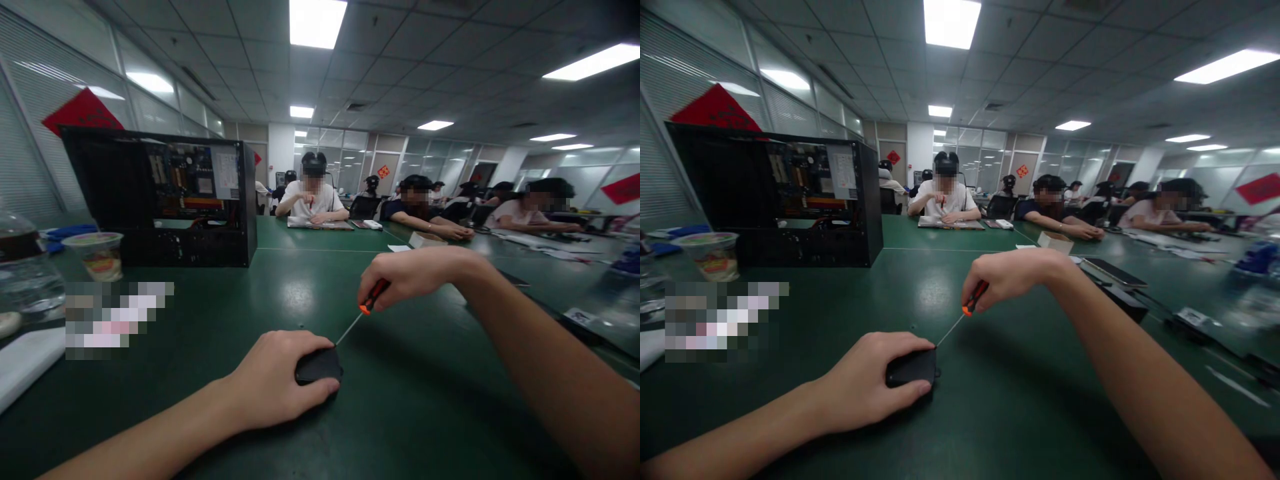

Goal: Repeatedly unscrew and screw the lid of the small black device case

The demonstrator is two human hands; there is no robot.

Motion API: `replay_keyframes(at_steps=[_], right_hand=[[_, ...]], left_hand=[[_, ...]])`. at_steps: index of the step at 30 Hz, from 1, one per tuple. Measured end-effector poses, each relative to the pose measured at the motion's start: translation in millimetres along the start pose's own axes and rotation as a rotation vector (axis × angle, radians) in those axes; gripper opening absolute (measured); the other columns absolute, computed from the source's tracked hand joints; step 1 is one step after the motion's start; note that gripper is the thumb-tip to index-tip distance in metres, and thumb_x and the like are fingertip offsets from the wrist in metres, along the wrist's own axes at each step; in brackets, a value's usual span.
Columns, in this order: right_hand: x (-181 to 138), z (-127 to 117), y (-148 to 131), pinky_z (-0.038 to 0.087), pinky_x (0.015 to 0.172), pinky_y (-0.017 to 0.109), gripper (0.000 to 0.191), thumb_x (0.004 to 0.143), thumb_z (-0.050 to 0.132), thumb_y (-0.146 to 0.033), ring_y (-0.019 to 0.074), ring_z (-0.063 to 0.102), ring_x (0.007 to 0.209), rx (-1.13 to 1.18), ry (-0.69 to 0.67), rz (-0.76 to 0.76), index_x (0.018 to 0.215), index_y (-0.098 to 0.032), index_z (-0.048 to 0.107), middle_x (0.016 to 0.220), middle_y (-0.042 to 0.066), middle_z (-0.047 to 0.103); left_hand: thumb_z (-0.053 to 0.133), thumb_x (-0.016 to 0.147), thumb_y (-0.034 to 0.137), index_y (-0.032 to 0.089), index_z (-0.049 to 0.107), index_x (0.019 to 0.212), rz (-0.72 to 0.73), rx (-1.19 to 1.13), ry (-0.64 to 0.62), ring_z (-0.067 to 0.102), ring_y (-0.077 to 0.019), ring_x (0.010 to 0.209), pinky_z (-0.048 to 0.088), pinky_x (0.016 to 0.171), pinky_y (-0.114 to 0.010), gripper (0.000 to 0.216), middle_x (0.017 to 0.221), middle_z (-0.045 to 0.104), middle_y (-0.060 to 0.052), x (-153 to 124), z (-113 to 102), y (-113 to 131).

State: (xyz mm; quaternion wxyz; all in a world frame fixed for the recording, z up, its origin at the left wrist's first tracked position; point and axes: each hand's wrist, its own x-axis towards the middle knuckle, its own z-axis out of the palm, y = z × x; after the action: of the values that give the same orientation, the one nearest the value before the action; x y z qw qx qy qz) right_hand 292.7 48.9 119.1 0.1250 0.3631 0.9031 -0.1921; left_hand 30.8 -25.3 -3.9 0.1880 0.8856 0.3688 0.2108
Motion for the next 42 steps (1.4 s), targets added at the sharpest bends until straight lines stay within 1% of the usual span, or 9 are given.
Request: replay_keyframes(at_steps=[7, 16, 21, 24, 27, 32, 36, 39, 42], right_hand=[[7, 16, 21, 0.049, 0.085, 0.026, 0.039, 0.086, 0.068, -0.034, 0.0204, 0.068, 0.097, 0.074, 0.001, -0.047, 0.119, -0.013, 0.076, 0.111, 0.008, 0.075], [-26, 60, 14, 0.049, 0.081, 0.029, 0.04, 0.09, 0.065, -0.041, 0.0222, 0.067, 0.095, 0.192, 0.142, 0.05, 0.119, -0.015, 0.074, 0.112, 0.009, 0.073], [-27, 70, 20, 0.051, 0.073, 0.028, 0.033, 0.091, 0.063, -0.039, 0.0186, 0.065, 0.083, 0.309, 0.127, 0.085, 0.112, -0.015, 0.07, 0.099, 0.007, 0.07], [-21, 75, 29, 0.052, 0.068, 0.028, 0.035, 0.09, 0.063, -0.043, 0.0175, 0.066, 0.077, 0.332, 0.163, 0.138, 0.109, -0.014, 0.067, 0.098, 0.007, 0.068], [-8, 85, 33, 0.051, 0.063, 0.028, 0.038, 0.092, 0.06, -0.046, 0.0181, 0.067, 0.074, 0.281, 0.209, 0.174, 0.11, -0.013, 0.065, 0.099, 0.009, 0.069], [16, 103, 26, 0.049, 0.077, 0.033, 0.031, 0.092, 0.061, -0.038, 0.0253, 0.068, 0.092, -0.039, 0.339, 0.128, 0.11, -0.015, 0.071, 0.106, 0.013, 0.074], [12, 98, 22, 0.048, 0.082, 0.033, 0.031, 0.096, 0.055, -0.036, 0.0243, 0.067, 0.096, -0.086, 0.372, 0.049, 0.112, -0.016, 0.072, 0.108, 0.013, 0.074], [-6, 85, 22, 0.048, 0.084, 0.032, 0.038, 0.098, 0.054, -0.043, 0.022, 0.066, 0.095, -0.025, 0.448, -0.01, 0.113, -0.014, 0.073, 0.107, 0.012, 0.073], [-23, 74, 17, 0.048, 0.078, 0.03, 0.044, 0.095, 0.058, -0.049, 0.0202, 0.066, 0.088, 0.072, 0.444, -0.009, 0.112, -0.013, 0.076, 0.101, 0.01, 0.074]], left_hand=[[0.072, 0.087, 0.042, 0.025, 0.072, 0.124, 0.004, -0.001, -0.027, 0.073, -0.0254, 0.103, 0.052, 0.089, -0.034, 0.041, 0.116, 0.077, -0.002, -1, -4, 3], [0.068, 0.088, 0.041, 0.023, 0.073, 0.12, 0.067, 0.087, -0.028, 0.073, -0.0257, 0.094, 0.053, 0.084, -0.035, 0.037, 0.11, 0.078, -0.004, -3, -7, 10], [0.069, 0.087, 0.039, 0.021, 0.072, 0.12, 0.075, 0.061, -0.01, 0.073, -0.026, 0.097, 0.054, 0.086, -0.036, 0.037, 0.112, 0.077, -0.005, -5, -4, 6], [0.069, 0.088, 0.04, 0.021, 0.071, 0.123, 0.085, 0.068, 0.007, 0.073, -0.0272, 0.099, 0.053, 0.089, -0.037, 0.04, 0.115, 0.076, -0.006, -5, -2, 3], [0.069, 0.088, 0.041, 0.021, 0.071, 0.123, 0.081, 0.094, 0.011, 0.073, -0.0285, 0.099, 0.053, 0.089, -0.039, 0.04, 0.114, 0.077, -0.006, -6, 0, 1], [0.07, 0.088, 0.043, 0.021, 0.071, 0.12, 0.086, 0.091, 0.022, 0.073, -0.0272, 0.098, 0.053, 0.085, -0.036, 0.039, 0.112, 0.077, -0.006, -5, 2, 0], [0.072, 0.086, 0.043, 0.021, 0.072, 0.115, 0.084, 0.106, 0.016, 0.073, -0.0263, 0.094, 0.053, 0.081, -0.034, 0.037, 0.107, 0.077, -0.004, -5, -2, -1], [0.074, 0.082, 0.043, 0.021, 0.074, 0.113, 0.087, 0.156, -0.002, 0.073, -0.027, 0.092, 0.053, 0.081, -0.035, 0.038, 0.106, 0.078, -0.004, -4, -9, -2], [0.073, 0.083, 0.041, 0.021, 0.074, 0.114, 0.071, 0.132, 0.004, 0.073, -0.0258, 0.094, 0.054, 0.081, -0.033, 0.037, 0.108, 0.078, -0.005, -2, -12, -3]])
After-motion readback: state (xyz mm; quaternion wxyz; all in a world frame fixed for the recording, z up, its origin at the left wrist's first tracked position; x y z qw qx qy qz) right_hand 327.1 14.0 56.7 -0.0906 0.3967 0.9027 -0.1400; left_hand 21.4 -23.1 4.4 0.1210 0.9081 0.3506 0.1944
